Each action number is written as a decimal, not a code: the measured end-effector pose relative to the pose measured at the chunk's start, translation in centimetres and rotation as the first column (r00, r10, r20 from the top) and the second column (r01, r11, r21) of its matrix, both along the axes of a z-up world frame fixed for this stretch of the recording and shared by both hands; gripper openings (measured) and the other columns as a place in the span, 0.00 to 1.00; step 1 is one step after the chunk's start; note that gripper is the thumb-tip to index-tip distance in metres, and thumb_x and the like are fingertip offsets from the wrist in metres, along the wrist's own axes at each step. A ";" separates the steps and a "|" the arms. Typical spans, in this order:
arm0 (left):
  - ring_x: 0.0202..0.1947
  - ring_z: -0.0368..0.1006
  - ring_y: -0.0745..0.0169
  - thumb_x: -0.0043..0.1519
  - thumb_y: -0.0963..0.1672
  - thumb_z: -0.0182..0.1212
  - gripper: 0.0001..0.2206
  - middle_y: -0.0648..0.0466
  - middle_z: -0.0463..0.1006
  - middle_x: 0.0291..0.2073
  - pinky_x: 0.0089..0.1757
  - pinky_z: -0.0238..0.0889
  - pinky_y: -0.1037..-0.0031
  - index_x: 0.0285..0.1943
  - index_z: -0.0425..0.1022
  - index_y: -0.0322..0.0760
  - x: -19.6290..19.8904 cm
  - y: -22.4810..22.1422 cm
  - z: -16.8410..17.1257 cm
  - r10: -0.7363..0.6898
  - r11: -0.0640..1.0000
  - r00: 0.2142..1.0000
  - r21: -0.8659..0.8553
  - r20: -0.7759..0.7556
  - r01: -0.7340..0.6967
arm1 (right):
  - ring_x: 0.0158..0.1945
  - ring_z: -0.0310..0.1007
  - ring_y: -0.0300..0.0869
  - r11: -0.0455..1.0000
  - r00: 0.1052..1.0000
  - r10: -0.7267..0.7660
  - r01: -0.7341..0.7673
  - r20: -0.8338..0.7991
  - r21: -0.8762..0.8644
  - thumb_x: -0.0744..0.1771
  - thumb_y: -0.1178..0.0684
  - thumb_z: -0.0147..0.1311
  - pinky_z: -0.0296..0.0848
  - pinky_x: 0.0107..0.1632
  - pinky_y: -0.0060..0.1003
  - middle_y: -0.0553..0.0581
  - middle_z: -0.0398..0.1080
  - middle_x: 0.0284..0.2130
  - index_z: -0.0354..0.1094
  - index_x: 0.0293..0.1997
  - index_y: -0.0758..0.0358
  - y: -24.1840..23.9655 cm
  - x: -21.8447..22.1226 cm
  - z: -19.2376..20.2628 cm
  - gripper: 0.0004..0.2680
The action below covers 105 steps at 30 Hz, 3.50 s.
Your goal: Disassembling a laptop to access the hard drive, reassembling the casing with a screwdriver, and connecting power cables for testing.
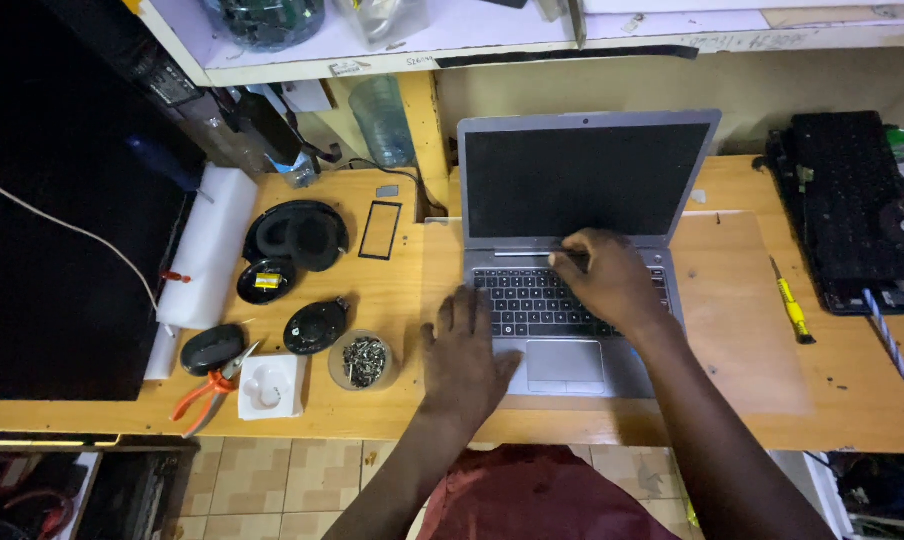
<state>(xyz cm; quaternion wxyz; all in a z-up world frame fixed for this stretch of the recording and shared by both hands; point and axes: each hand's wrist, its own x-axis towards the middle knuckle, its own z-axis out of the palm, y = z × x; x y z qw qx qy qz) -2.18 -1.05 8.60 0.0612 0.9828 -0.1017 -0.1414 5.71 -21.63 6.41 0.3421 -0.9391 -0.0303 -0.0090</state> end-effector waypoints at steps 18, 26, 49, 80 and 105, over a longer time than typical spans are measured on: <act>0.76 0.29 0.24 0.48 0.66 0.68 0.61 0.23 0.37 0.75 0.66 0.30 0.37 0.77 0.42 0.22 -0.9 1.0 -3.8 -0.220 0.964 0.971 -0.129 0.094 0.231 | 0.71 0.55 0.69 0.950 0.989 0.114 -0.080 0.099 -0.303 0.66 0.42 0.59 0.60 0.66 0.72 0.69 0.62 0.66 0.64 0.65 0.65 4.4 -4.5 -1.4 0.23; 0.78 0.26 0.31 0.46 0.67 0.68 0.62 0.32 0.37 0.78 0.67 0.32 0.41 0.81 0.39 0.31 -1.1 0.9 -3.9 -0.153 0.978 0.987 -0.140 0.045 0.157 | 0.76 0.47 0.63 0.923 0.990 0.140 -0.126 0.012 -0.364 0.68 0.39 0.53 0.53 0.71 0.66 0.64 0.55 0.72 0.58 0.71 0.60 4.0 -5.1 -1.7 0.25; 0.76 0.36 0.26 0.49 0.65 0.69 0.52 0.34 0.42 0.77 0.69 0.32 0.42 0.76 0.56 0.33 -2.9 2.1 -8.3 -0.111 0.896 0.929 -0.369 0.352 0.247 | 0.76 0.48 0.57 0.940 0.929 0.156 -0.035 0.337 -0.340 0.70 0.39 0.46 0.47 0.73 0.57 0.60 0.54 0.73 0.56 0.74 0.58 3.0 -6.8 -6.9 0.24; 0.58 0.78 0.44 0.68 0.34 0.60 0.13 0.47 0.71 0.53 0.63 0.73 0.48 0.56 0.73 0.42 19.7 20.2 -3.1 0.166 -0.828 0.973 -0.559 -0.160 0.049 | 0.76 0.49 0.53 0.929 0.938 0.127 0.002 0.323 -0.371 0.70 0.36 0.44 0.47 0.74 0.54 0.56 0.56 0.72 0.57 0.73 0.54 3.1 -7.0 -6.7 0.24; 0.52 0.80 0.45 0.64 0.44 0.71 0.21 0.43 0.79 0.53 0.51 0.73 0.52 0.63 0.67 0.37 15.7 13.5 -1.7 0.498 -0.390 0.867 -0.891 0.005 0.230 | 0.77 0.50 0.56 0.910 0.937 0.143 0.002 0.318 -0.415 0.71 0.34 0.41 0.49 0.75 0.58 0.59 0.57 0.73 0.58 0.73 0.55 2.9 -6.9 -7.8 0.24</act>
